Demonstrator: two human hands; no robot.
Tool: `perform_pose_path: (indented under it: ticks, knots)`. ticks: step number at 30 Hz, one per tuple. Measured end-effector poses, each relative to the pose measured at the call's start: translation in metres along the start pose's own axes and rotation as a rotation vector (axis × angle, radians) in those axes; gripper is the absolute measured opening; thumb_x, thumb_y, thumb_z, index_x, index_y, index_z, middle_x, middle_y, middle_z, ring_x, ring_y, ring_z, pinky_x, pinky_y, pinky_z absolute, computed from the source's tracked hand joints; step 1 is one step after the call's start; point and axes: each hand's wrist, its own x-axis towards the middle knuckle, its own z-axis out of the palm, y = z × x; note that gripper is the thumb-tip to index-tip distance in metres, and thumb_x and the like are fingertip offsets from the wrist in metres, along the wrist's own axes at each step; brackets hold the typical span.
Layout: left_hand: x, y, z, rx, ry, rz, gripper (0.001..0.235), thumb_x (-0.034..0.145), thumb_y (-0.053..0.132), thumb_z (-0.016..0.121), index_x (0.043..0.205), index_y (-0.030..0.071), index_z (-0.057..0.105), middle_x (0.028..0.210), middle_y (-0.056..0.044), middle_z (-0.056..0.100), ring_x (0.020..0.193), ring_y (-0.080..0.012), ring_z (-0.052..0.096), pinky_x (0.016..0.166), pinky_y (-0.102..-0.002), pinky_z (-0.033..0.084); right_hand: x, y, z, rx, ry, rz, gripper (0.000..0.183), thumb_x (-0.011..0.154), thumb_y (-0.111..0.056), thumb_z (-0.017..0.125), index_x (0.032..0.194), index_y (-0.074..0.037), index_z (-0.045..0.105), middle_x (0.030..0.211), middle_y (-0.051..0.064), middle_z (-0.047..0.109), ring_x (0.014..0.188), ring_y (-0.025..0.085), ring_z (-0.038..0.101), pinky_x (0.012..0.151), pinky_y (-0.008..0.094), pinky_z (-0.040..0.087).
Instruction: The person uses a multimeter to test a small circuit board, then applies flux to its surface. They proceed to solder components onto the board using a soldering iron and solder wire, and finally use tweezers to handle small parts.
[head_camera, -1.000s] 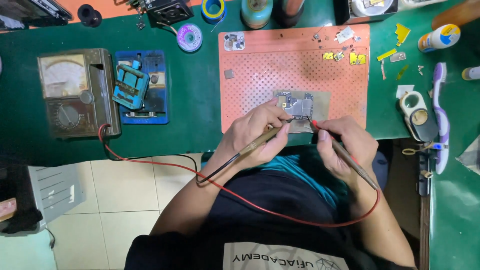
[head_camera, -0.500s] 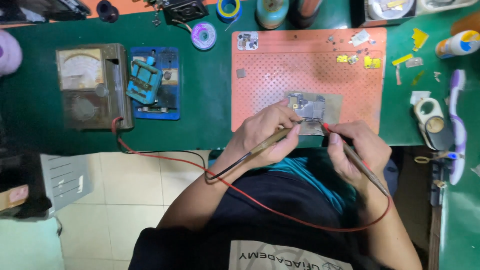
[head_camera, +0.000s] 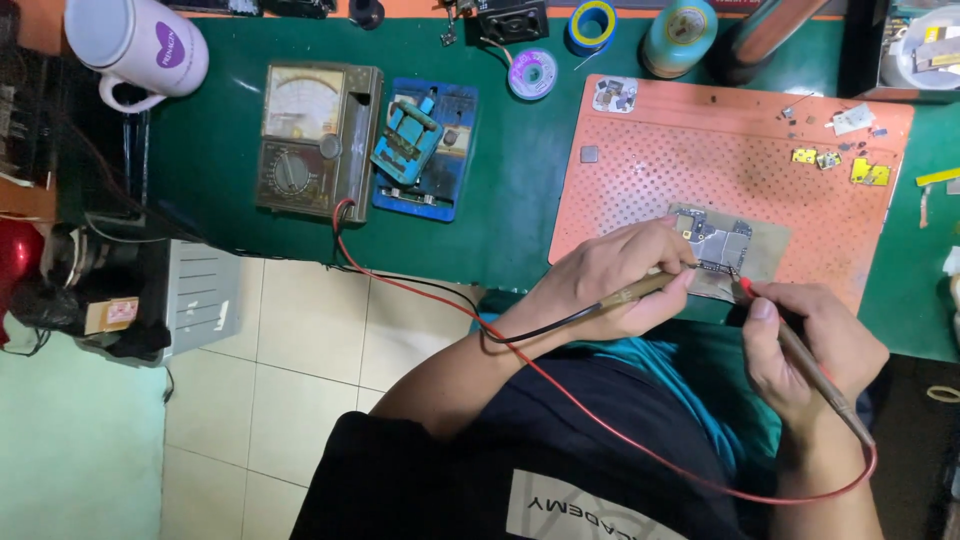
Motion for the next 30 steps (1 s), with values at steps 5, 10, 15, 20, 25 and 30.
perform_pose_path:
  ticks: [5,10,15,20,25,30]
  knots:
    - [-0.002,-0.003,0.003,0.026,0.004,-0.009,0.008,0.079,0.011,0.049,0.078,0.006,0.042,0.086,-0.005,0.056,0.093,-0.0296,0.059,0.093,-0.038,0.046,-0.003,0.005,0.0,-0.034,0.013,-0.014,0.013,0.092,-0.003,0.052,0.09,0.007,0.061,0.082,0.015,0.059,0.072,0.024,0.056,0.069,0.03,0.042]
    - [0.004,0.005,-0.001,0.033,-0.005,0.033,0.009,0.08,0.009,0.052,0.085,0.005,0.047,0.084,-0.003,0.056,0.086,-0.0232,0.061,0.089,-0.035,0.047,-0.001,0.008,-0.001,-0.172,-0.043,0.107,0.015,0.086,-0.016,0.05,0.087,-0.007,0.062,0.08,0.005,0.061,0.073,0.019,0.058,0.065,0.028,0.041]
    - [0.01,0.007,0.007,0.098,-0.125,-0.188,0.015,0.079,0.02,0.052,0.089,0.008,0.053,0.096,-0.004,0.062,0.112,-0.0244,0.05,0.074,-0.029,0.051,0.016,0.004,-0.008,-0.04,0.04,-0.043,0.012,0.082,-0.012,0.049,0.084,-0.007,0.059,0.072,0.004,0.059,0.062,0.017,0.056,0.057,0.025,0.043]
    - [0.011,0.003,0.014,0.028,0.083,0.062,0.017,0.075,0.007,0.06,0.07,0.005,0.044,0.078,-0.009,0.065,0.078,-0.0276,0.064,0.073,-0.038,0.052,0.023,-0.001,-0.012,0.261,0.187,0.021,0.014,0.077,-0.017,0.055,0.084,-0.011,0.066,0.059,0.004,0.059,0.051,0.02,0.057,0.05,0.026,0.048]
    - [0.008,-0.001,0.017,0.013,0.186,0.075,0.017,0.075,0.005,0.061,0.071,0.004,0.044,0.079,-0.009,0.065,0.078,-0.0252,0.065,0.074,-0.035,0.051,0.037,0.005,-0.018,0.102,0.178,-0.165,0.02,0.081,-0.013,0.053,0.097,-0.007,0.062,0.069,0.006,0.062,0.067,0.024,0.06,0.062,0.031,0.046]
    - [0.01,0.002,0.02,0.014,0.253,0.092,0.018,0.076,0.006,0.06,0.07,0.004,0.043,0.078,-0.01,0.064,0.086,-0.0305,0.062,0.072,-0.037,0.05,0.05,0.007,-0.026,-0.141,-0.072,-0.14,0.022,0.079,-0.021,0.055,0.099,-0.012,0.057,0.089,0.01,0.062,0.099,0.034,0.052,0.079,0.041,0.035]
